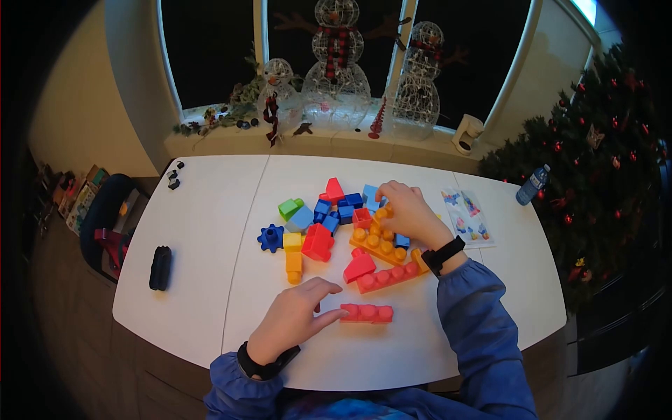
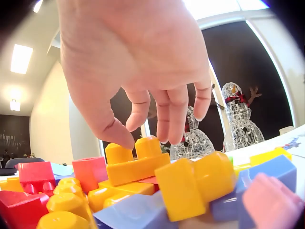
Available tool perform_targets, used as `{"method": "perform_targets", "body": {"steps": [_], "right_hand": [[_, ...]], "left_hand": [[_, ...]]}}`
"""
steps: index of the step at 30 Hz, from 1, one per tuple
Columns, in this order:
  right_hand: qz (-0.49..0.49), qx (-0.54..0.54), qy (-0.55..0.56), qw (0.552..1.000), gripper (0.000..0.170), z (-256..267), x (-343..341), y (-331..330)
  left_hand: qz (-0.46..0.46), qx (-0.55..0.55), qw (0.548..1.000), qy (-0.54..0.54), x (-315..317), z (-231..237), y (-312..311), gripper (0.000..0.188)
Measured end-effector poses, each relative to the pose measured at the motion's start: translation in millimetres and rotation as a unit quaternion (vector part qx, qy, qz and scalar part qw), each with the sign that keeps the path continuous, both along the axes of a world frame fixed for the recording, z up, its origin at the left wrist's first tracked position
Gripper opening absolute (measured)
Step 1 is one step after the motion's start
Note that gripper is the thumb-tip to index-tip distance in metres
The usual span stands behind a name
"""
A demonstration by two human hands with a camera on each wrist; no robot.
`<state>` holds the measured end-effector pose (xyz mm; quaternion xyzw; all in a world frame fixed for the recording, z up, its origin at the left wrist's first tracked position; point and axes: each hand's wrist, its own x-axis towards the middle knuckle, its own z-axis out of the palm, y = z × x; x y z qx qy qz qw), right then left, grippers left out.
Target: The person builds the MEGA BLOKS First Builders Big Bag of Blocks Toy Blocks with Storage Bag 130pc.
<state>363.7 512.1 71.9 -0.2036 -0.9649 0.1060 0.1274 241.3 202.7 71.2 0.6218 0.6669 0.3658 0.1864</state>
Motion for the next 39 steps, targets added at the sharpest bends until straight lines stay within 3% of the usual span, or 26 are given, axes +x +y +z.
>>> {"method": "perform_targets", "body": {"steps": [3,6,9,14,19,23,27,31,34,39], "right_hand": [[0.08,0.061,0.004,0.995,0.053,-10,-18,-13],[0.084,0.077,-0.064,0.991,0.049,-21,-30,-15],[0.094,0.063,-0.027,0.993,0.042,-16,-30,-17],[0.024,-0.062,0.12,0.99,0.034,52,14,-53],[-0.029,-0.216,0.273,0.937,0.045,49,87,-81],[-0.051,-0.34,0.243,0.907,0.046,37,136,-106],[-0.05,-0.225,0.129,0.965,0.042,19,154,-129],[-0.027,-0.17,0.069,0.983,0.041,-13,152,-138],[-0.025,-0.249,0.048,0.967,0.039,-20,144,-142],[-0.032,-0.263,0.023,0.964,0.036,-32,136,-147]], "left_hand": [[-0.003,0.0,1.0,0.0,1,0,1,0.035],[-0.004,-0.008,1.0,0.001,1,0,0,0.035],[-0.005,-0.01,1.0,0.003,0,0,-1,0.035],[-0.011,-0.016,1.0,0.006,-3,-3,-2,0.037],[-0.021,-0.043,0.999,0.001,0,-5,0,0.042],[-0.031,-0.03,0.999,0.015,5,-8,2,0.042],[-0.048,-0.026,0.998,0.036,4,-14,1,0.044],[-0.049,-0.036,0.997,0.052,6,-17,1,0.042],[-0.047,-0.046,0.996,0.058,8,-16,0,0.039],[-0.041,-0.03,0.996,0.075,9,-27,2,0.034]]}}
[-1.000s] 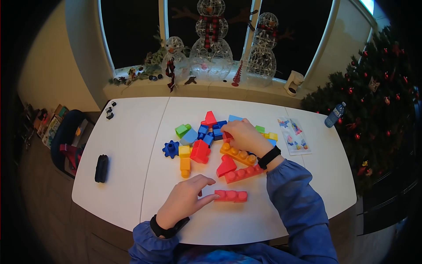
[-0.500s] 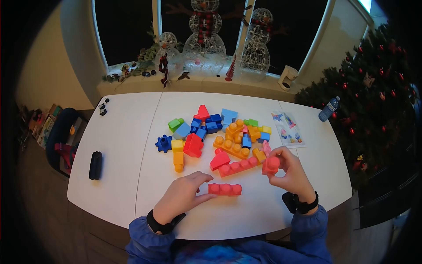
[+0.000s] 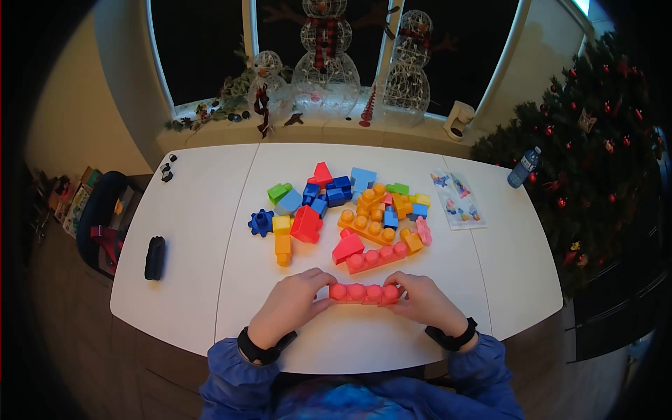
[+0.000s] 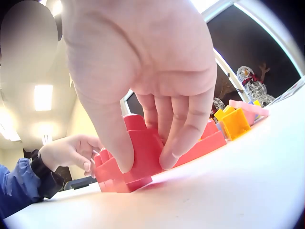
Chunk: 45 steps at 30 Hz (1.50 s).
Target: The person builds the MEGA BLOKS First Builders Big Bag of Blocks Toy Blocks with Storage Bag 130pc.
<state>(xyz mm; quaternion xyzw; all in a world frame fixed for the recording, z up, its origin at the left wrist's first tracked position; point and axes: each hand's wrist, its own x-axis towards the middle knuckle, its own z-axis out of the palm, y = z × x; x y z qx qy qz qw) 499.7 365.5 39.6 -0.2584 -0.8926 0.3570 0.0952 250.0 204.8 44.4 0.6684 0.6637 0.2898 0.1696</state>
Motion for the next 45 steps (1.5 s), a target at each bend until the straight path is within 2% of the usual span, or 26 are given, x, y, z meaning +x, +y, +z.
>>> {"method": "perform_targets", "body": {"steps": [7,10,13,16,19,22,25,28,34,40,45], "right_hand": [[0.0,0.002,-0.004,1.0,0.037,0,-3,-2],[0.015,0.062,-0.019,0.998,0.042,1,-1,-1],[-0.003,0.033,0.018,0.999,0.049,20,8,0],[-0.021,0.041,0.049,0.998,0.052,30,20,6],[-0.041,0.05,0.063,0.996,0.047,38,24,7],[-0.041,0.062,0.092,0.993,0.042,40,24,5],[-0.031,0.051,0.098,0.993,0.037,40,25,1],[-0.026,0.045,0.109,0.993,0.034,39,28,-2],[-0.028,0.046,0.101,0.993,0.031,35,32,-1],[-0.022,0.047,0.112,0.992,0.029,32,31,-1],[-0.03,0.037,0.089,0.995,0.028,39,29,-6]], "left_hand": [[0.003,-0.003,1.0,0.001,1,-3,0,0.032],[0.014,-0.004,1.0,-0.011,2,2,-1,0.032],[0.042,0.003,0.997,-0.061,0,12,-1,0.031],[0.064,0.046,0.995,-0.057,-8,20,7,0.031],[0.044,0.067,0.995,-0.066,-18,29,34,0.031],[0.009,0.022,0.997,-0.071,-31,9,75,0.038],[0.028,0.051,0.998,0.03,-37,-16,108,0.048],[0.014,-0.029,0.998,0.061,-37,-17,126,0.056],[-0.004,-0.11,0.99,0.091,-33,-12,139,0.056],[-0.007,-0.128,0.989,0.076,-32,-3,135,0.066],[0.013,-0.082,0.996,0.039,-31,-4,131,0.063]]}}
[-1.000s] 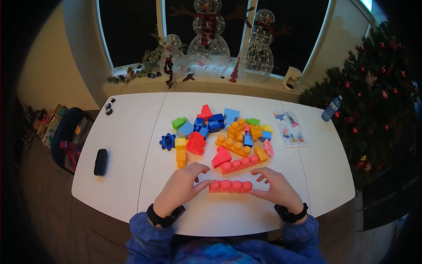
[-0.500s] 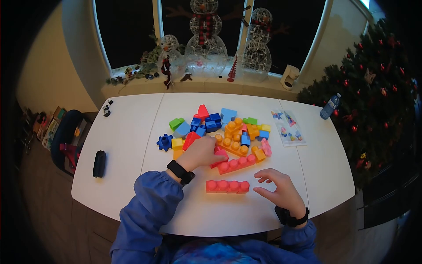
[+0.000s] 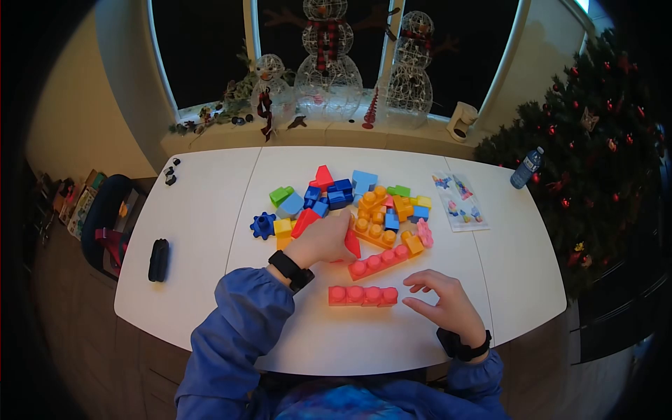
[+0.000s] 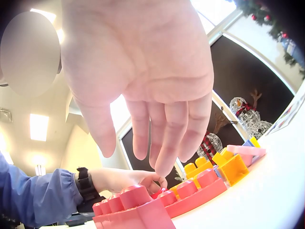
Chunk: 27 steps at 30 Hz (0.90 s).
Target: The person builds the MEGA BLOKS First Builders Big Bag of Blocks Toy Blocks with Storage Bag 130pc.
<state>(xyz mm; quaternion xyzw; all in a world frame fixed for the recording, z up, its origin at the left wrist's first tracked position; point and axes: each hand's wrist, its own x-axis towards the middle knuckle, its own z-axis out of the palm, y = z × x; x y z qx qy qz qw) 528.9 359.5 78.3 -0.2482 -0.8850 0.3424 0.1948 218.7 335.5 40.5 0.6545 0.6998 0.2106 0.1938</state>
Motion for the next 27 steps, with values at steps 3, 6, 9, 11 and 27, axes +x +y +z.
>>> {"method": "perform_targets", "body": {"steps": [3,6,9,11,27], "right_hand": [[0.004,0.003,0.008,1.0,0.028,-4,1,1],[0.0,0.007,0.013,1.0,0.027,-6,5,3],[-0.002,0.013,0.022,1.0,0.026,-8,6,5],[0.0,0.015,0.026,1.0,0.026,-9,7,7],[0.005,-0.012,0.005,1.0,0.023,-7,4,-1]], "left_hand": [[0.008,0.078,0.997,-0.018,-6,3,-10,0.056],[0.02,0.142,0.989,-0.03,-8,28,-49,0.045],[0.028,0.163,0.985,-0.04,-2,46,-99,0.04],[0.019,0.151,0.985,-0.086,4,49,-130,0.04],[-0.036,0.082,0.995,-0.043,40,9,-158,0.037]]}}
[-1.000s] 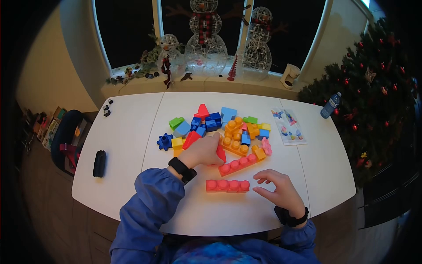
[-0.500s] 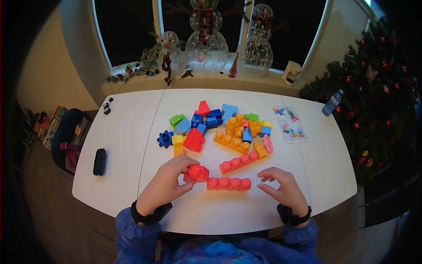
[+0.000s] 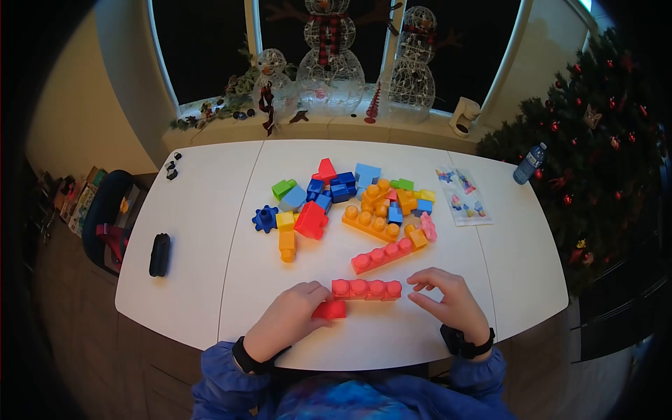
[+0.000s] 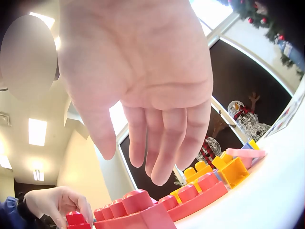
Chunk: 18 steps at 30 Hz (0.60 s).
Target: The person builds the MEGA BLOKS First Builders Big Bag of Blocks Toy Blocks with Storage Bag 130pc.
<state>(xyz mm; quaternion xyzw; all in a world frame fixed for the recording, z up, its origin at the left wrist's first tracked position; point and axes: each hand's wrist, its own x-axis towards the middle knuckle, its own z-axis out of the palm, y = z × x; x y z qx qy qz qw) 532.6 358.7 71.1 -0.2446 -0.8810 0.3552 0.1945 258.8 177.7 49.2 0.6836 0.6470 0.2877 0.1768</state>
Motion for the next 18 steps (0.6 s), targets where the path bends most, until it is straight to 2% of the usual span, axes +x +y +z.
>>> {"method": "perform_targets", "body": {"steps": [7,10,16,18], "right_hand": [[0.001,-0.006,0.0,1.0,0.024,1,0,0],[0.003,-0.01,-0.008,1.0,0.024,3,-1,-1],[0.001,-0.004,-0.008,1.0,0.024,1,1,0],[0.004,0.004,-0.006,1.0,0.024,2,0,1]], "left_hand": [[0.021,0.02,0.998,0.05,-2,-7,1,0.041],[0.032,-0.023,0.997,0.071,2,3,0,0.037],[0.098,0.007,0.995,0.018,-16,21,-1,0.036],[0.107,0.073,0.989,0.066,-33,23,11,0.037]]}}
